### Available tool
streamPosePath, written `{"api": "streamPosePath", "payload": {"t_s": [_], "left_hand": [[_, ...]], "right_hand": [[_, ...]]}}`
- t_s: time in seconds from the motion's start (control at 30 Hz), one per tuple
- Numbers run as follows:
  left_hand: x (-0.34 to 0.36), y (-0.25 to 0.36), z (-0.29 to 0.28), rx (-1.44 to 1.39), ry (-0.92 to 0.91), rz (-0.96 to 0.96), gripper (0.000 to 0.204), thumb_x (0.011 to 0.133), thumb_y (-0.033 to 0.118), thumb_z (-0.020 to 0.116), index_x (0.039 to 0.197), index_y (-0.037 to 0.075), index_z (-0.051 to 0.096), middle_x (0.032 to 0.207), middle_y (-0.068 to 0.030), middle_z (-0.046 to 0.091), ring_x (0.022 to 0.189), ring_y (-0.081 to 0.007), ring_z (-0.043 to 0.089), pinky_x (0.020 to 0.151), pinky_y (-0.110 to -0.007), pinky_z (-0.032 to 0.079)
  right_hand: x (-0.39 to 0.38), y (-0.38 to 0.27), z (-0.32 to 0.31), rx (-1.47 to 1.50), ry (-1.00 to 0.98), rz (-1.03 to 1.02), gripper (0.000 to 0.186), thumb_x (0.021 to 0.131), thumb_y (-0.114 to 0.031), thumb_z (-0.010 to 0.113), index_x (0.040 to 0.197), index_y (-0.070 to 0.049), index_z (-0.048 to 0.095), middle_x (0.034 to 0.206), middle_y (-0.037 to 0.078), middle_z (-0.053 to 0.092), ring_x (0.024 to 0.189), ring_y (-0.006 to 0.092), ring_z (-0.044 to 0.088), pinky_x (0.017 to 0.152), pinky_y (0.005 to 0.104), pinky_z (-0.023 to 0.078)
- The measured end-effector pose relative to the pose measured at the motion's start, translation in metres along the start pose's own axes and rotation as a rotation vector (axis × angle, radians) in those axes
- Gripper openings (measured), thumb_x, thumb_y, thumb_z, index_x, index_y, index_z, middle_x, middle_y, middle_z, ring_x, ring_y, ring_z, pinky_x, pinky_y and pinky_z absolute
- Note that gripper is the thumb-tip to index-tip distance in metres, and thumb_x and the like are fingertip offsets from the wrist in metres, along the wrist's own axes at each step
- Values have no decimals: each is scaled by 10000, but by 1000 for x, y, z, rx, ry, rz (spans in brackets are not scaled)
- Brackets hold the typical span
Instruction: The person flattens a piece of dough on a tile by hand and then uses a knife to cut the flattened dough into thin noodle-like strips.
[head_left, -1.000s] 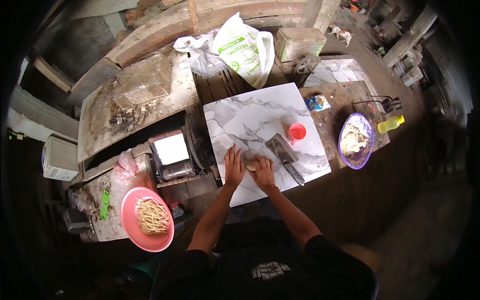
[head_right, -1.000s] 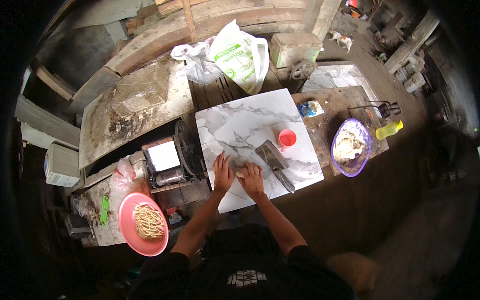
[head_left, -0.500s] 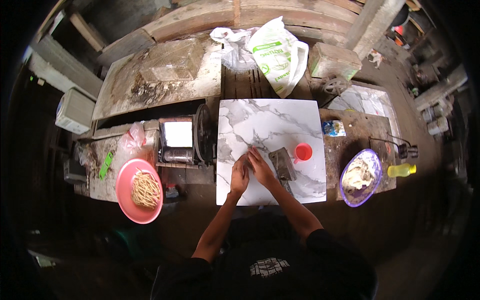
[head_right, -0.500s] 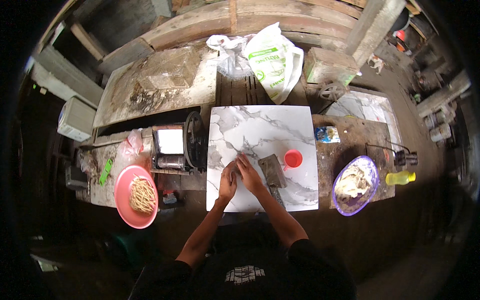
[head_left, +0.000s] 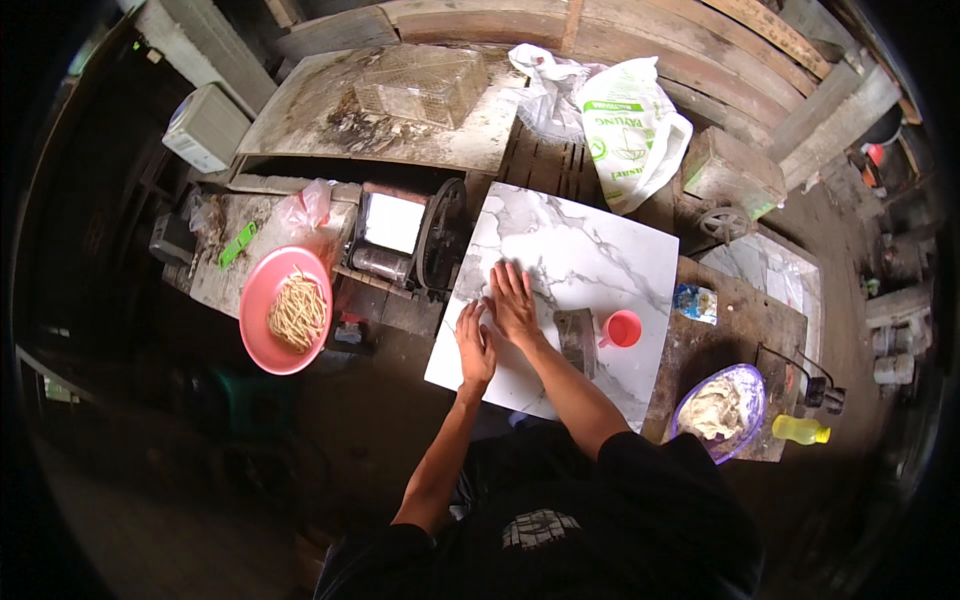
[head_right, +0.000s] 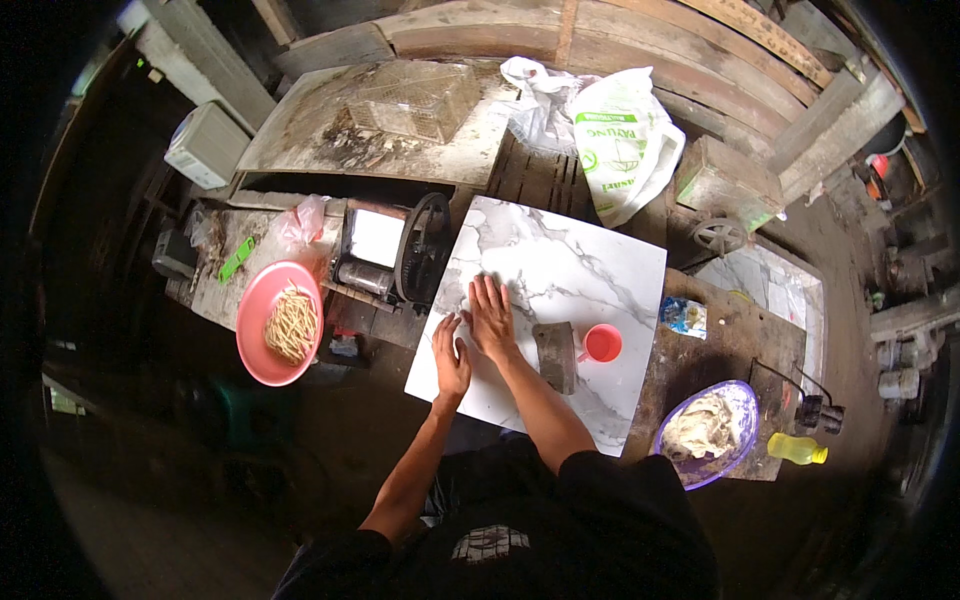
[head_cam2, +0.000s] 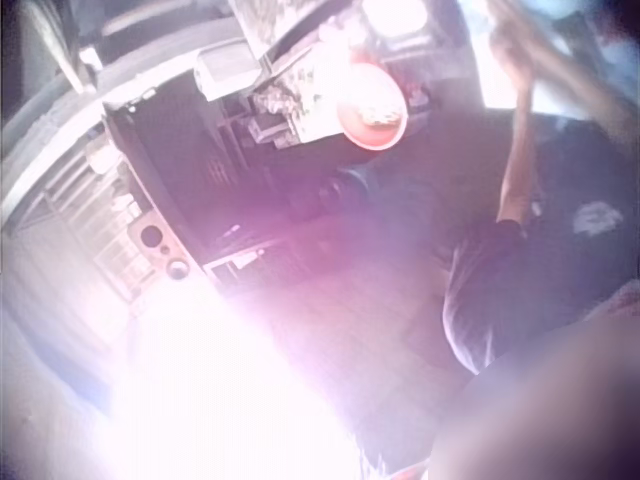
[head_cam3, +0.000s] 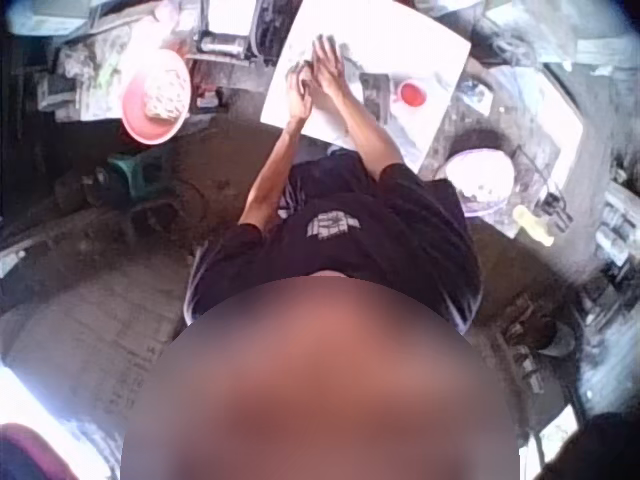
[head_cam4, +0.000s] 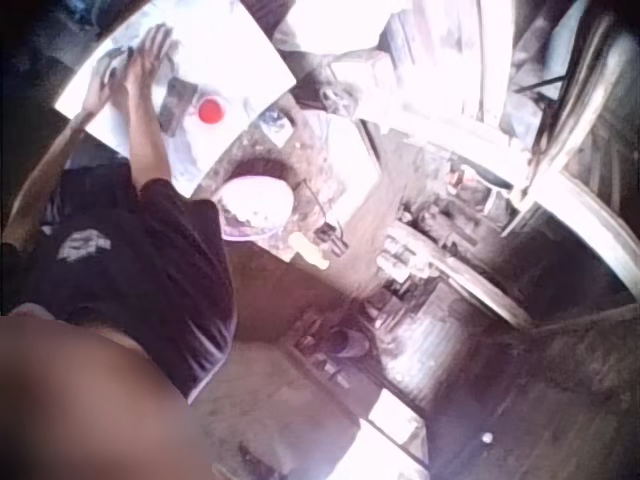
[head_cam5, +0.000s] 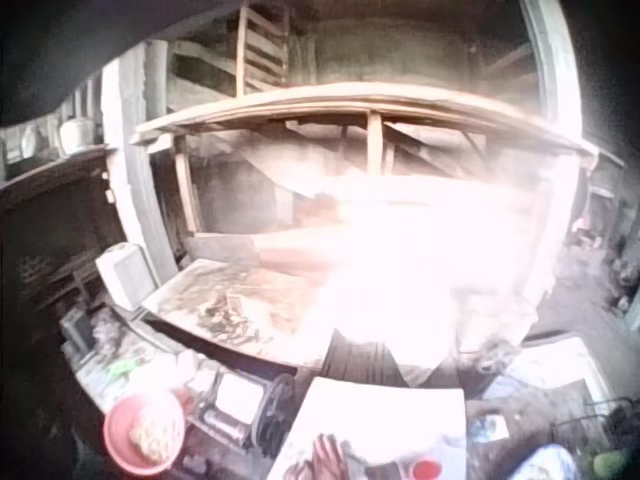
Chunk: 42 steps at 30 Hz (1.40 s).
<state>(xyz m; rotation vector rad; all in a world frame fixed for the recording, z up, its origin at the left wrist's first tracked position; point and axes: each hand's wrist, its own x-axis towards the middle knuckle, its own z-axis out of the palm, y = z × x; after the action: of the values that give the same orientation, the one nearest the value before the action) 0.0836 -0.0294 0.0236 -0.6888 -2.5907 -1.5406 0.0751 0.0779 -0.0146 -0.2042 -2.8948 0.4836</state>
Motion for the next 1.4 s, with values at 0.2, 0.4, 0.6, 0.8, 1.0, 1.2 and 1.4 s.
{"api": "streamPosePath", "payload": {"t_s": [0.2, 0.4, 0.6, 0.8, 1.0, 1.2, 1.4], "left_hand": [[19, -10, -2, 5, 23, -20, 301, 774, 1, 394, 1070, 8, 449, 1112, -156, 457, 1066, -321, 379, 911, -386, 280], [40, -13, 0, -10, -8, 2, 283, 786, 14, 398, 1063, 16, 457, 1063, -146, 489, 1008, -309, 423, 875, -371, 313], [49, -4, 17, -62, -1, -37, 289, 793, 23, 393, 1076, -8, 446, 1053, -175, 485, 996, -325, 424, 866, -381, 315], [61, 5, 29, 30, -66, 83, 294, 807, 66, 394, 1089, -8, 435, 1090, -167, 462, 1053, -310, 386, 905, -389, 271], [71, 7, 76, 422, -192, 170, 409, 812, 174, 401, 1180, 3, 344, 1238, -182, 313, 1170, -330, 245, 963, -435, 172], [48, 6, 68, 704, -281, 105, 593, 804, 357, 395, 1268, 31, 219, 1345, -178, 135, 1234, -312, 142, 990, -444, 94], [31, 21, 55, 639, -259, -12, 562, 820, 331, 352, 1270, 19, 227, 1357, -177, 106, 1247, -295, 130, 998, -445, 59]], "right_hand": [[9, 19, -6, 191, -88, 30, 554, 854, -285, 360, 1301, -42, 141, 1333, 114, 224, 1248, 248, 170, 1012, 435, 57], [-15, 22, -24, 687, 24, 75, 541, 836, -95, 348, 1309, -41, 93, 1331, 155, 213, 1237, 273, 198, 1003, 391, 147], [-5, 11, -36, 831, 213, 104, 568, 742, 113, 358, 1274, -37, 230, 1262, 174, 330, 1161, 290, 336, 935, 326, 296], [-14, 28, -70, 763, 403, 289, 431, 766, 99, 349, 1181, -14, 371, 1139, 163, 461, 1036, 248, 475, 841, 293, 389], [-20, 28, -74, 682, 397, 335, 401, 764, 68, 375, 1156, -18, 398, 1091, 156, 489, 980, 252, 501, 803, 300, 408], [-18, 16, -66, 602, 510, 329, 370, 767, 42, 383, 1131, -12, 422, 1082, 155, 492, 973, 254, 501, 809, 303, 402], [-22, 7, -58, 725, 522, 406, 363, 765, 23, 371, 1124, 5, 420, 1126, 176, 450, 1050, 310, 431, 882, 363, 349]]}}
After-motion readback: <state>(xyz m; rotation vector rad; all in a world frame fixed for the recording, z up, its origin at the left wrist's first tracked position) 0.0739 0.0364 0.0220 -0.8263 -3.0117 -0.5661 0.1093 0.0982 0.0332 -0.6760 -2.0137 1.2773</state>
